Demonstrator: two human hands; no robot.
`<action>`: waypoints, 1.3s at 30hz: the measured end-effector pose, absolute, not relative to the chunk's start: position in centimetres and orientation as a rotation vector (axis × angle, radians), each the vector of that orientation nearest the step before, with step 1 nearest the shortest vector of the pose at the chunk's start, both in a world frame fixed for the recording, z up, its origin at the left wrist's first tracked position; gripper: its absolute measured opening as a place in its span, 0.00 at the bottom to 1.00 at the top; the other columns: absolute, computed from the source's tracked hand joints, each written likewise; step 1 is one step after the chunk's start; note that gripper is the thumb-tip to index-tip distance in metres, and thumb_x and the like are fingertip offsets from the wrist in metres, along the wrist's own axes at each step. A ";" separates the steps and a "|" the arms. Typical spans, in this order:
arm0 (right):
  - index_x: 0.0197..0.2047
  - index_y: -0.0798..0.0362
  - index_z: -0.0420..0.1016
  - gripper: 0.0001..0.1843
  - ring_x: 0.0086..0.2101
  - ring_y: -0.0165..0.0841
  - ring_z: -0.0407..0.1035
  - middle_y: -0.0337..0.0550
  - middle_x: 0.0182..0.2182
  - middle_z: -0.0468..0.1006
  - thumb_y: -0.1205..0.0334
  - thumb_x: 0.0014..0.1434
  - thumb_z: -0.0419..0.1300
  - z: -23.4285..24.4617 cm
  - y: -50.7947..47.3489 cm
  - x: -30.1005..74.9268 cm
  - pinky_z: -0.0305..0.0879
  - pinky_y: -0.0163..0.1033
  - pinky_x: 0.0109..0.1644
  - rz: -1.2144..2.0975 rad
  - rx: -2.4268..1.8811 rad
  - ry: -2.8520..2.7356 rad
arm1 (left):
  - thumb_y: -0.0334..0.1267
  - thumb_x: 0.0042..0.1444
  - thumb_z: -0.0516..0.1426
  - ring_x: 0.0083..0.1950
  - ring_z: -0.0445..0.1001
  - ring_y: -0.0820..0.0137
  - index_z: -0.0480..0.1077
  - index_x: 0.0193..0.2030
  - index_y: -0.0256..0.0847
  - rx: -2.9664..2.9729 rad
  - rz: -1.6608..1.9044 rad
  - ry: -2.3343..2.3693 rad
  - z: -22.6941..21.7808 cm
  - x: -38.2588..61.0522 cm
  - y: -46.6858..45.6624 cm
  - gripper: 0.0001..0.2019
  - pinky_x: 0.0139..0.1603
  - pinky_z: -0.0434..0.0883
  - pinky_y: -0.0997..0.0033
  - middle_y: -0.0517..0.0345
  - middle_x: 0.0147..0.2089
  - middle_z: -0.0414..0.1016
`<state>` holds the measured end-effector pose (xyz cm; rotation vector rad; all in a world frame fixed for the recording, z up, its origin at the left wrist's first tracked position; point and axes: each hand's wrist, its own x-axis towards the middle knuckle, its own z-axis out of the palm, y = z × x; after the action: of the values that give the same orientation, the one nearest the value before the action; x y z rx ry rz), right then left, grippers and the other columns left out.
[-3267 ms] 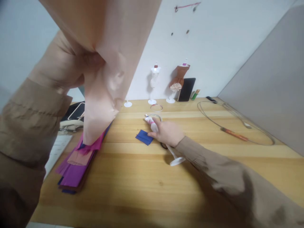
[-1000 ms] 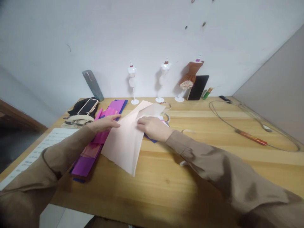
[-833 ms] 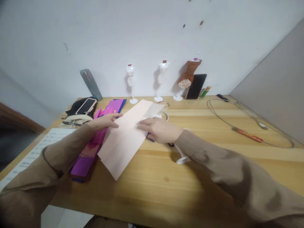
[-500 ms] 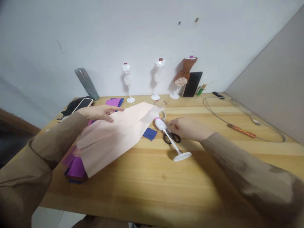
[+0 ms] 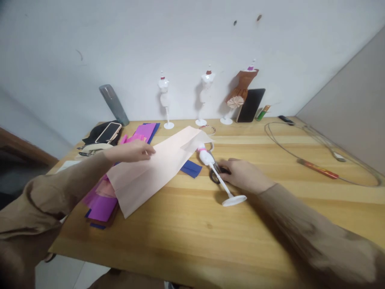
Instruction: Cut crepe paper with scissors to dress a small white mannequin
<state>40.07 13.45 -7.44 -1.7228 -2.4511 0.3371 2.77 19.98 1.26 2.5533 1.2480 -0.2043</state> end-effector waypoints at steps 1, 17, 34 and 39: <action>0.49 0.48 0.80 0.17 0.35 0.41 0.75 0.47 0.37 0.82 0.53 0.62 0.56 -7.4 13.5 40.1 0.66 0.41 0.37 0.369 -1.743 -2.450 | 0.33 0.57 0.54 0.51 0.76 0.59 0.76 0.50 0.37 2.585 -0.246 1.218 0.7 3.5 19.3 0.16 0.51 0.67 0.66 0.46 0.51 0.80; 0.46 0.51 0.78 0.17 0.35 0.39 0.74 0.50 0.37 0.78 0.52 0.64 0.53 -7.2 12.3 38.0 0.59 0.38 0.35 0.187 -2.052 -2.414 | 0.41 0.59 0.60 0.56 0.74 0.54 0.69 0.56 0.33 2.600 -0.333 1.506 -4.8 6.0 16.8 0.21 0.54 0.71 0.60 0.41 0.56 0.73; 0.56 0.56 0.70 0.21 0.38 0.45 0.76 0.58 0.41 0.82 0.59 0.64 0.50 -6.8 13.2 39.6 0.60 0.41 0.34 0.264 -2.327 -2.176 | 0.47 0.59 0.56 0.45 0.77 0.63 0.69 0.59 0.37 2.236 -0.063 1.473 -5.0 4.0 18.4 0.25 0.45 0.69 0.69 0.50 0.47 0.78; 0.51 0.53 0.76 0.19 0.38 0.45 0.75 0.56 0.41 0.81 0.60 0.64 0.48 -7.0 13.3 40.3 0.60 0.41 0.35 0.206 -2.307 -2.257 | 0.40 0.56 0.57 0.42 0.75 0.63 0.72 0.49 0.37 2.201 -0.039 1.574 -5.7 4.4 18.9 0.16 0.39 0.66 0.69 0.51 0.45 0.78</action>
<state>40.34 13.32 -7.02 -2.3073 -2.2574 0.2063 4.39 18.85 -5.73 2.2011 1.5739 -0.0393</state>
